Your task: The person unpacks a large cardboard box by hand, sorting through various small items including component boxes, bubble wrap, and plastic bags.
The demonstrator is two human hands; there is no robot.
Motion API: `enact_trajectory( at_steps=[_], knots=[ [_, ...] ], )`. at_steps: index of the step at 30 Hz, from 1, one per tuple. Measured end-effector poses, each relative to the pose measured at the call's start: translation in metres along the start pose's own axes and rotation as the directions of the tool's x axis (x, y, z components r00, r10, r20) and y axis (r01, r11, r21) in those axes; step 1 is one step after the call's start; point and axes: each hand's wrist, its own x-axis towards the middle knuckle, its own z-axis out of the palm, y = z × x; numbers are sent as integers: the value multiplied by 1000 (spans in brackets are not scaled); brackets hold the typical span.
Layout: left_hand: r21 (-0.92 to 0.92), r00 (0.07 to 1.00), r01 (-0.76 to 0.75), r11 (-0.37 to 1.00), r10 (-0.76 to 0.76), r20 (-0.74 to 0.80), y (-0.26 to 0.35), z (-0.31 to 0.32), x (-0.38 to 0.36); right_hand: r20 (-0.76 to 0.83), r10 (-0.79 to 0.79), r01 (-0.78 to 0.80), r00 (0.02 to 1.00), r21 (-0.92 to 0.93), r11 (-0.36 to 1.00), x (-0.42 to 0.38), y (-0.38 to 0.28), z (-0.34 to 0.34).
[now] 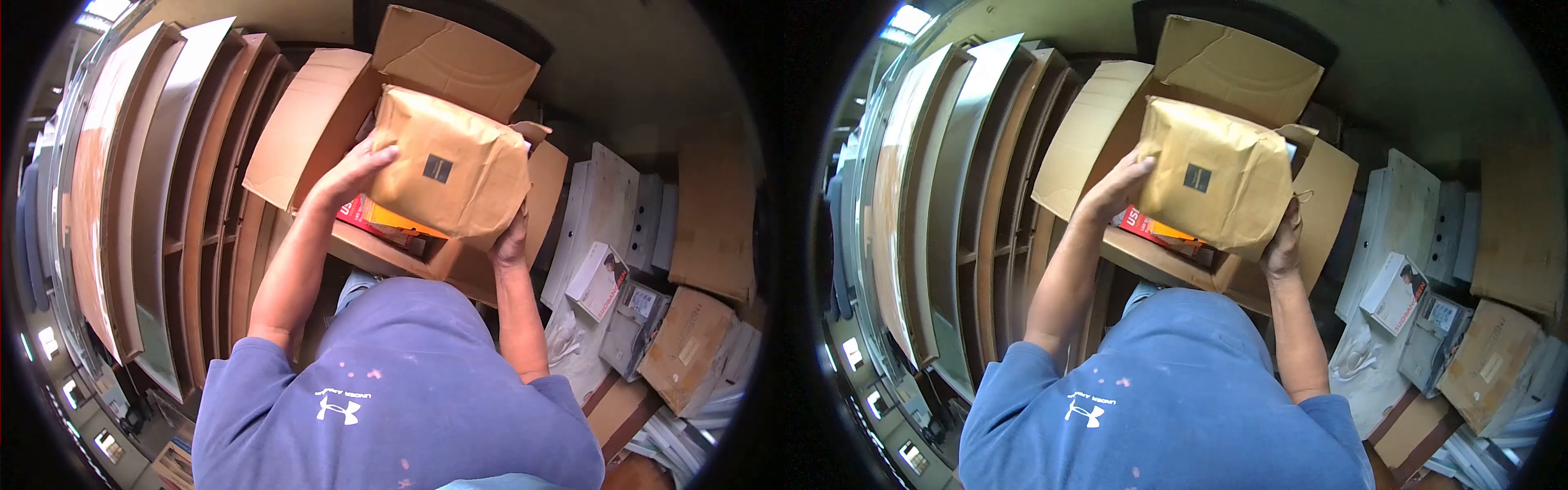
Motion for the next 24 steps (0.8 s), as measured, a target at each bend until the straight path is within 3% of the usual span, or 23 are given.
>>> enact_trajectory(
  at_steps=[1,2,3,5,7,9,10,11,12,13,15,16,17,18,19,20,22,23,24],
  knots=[
    [-128,999,15,992,-10,33,-4,-4,-4,-16,-7,7,1000,3,1000,-5,-1,-2],
    [-205,997,22,978,-37,-67,7,6,-11,-30,82,-80,996,76,994,-12,-2,-1],
    [-309,997,-11,951,33,64,-6,-15,-8,-40,171,-163,984,152,975,-18,-3,0],
    [-430,953,166,887,-257,-162,-29,-32,-24,-17,199,-187,980,271,944,-27,-2,4],
    [-421,954,197,885,-272,-125,-33,-25,-28,10,220,-208,975,381,901,-32,5,7],
    [-422,954,221,879,-284,-92,-39,-7,-12,164,253,-251,954,-34,967,-36,17,7],
    [-421,955,228,878,-286,-79,-44,-1,-37,274,197,-58,941,-443,894,-32,17,4],
    [-420,957,230,878,-283,-68,-39,-19,-40,393,193,186,899,-743,643,-21,15,3],
    [-416,959,229,880,-277,-58,-43,-16,-55,503,278,429,818,-857,286,-2,-6,18],
    [-413,959,233,880,-278,-50,-42,-18,-48,494,272,419,826,-860,290,8,-27,35],
    [-409,962,230,883,-271,-44,-47,-9,-55,369,272,126,889,-767,629,25,-58,62],
    [-409,962,229,884,-270,-45,-48,-9,-68,441,51,303,896,-691,656,22,-63,59],
    [-412,962,228,882,-270,-47,-56,11,-63,470,57,333,881,-702,629,27,-77,60],
    [-419,961,226,879,-270,-50,-60,21,-64,414,6,292,910,-654,697,29,-86,59],
    [-431,962,221,875,-268,-52,-60,20,-73,327,-178,364,928,-694,621,32,-85,51],
    [-446,963,214,869,-264,-54,-56,6,-76,252,-210,328,945,-724,607,35,-91,43],
    [-480,967,190,857,-249,-61,-59,12,-55,55,-114,124,992,-621,774,46,-87,26],
    [-494,969,173,852,-236,-69,-57,2,-59,67,-109,127,992,-624,771,47,-79,23],
    [-505,971,156,849,-224,-77,-57,-1,-53,71,7,24,997,-438,899,49,-70,22]
  ],
)
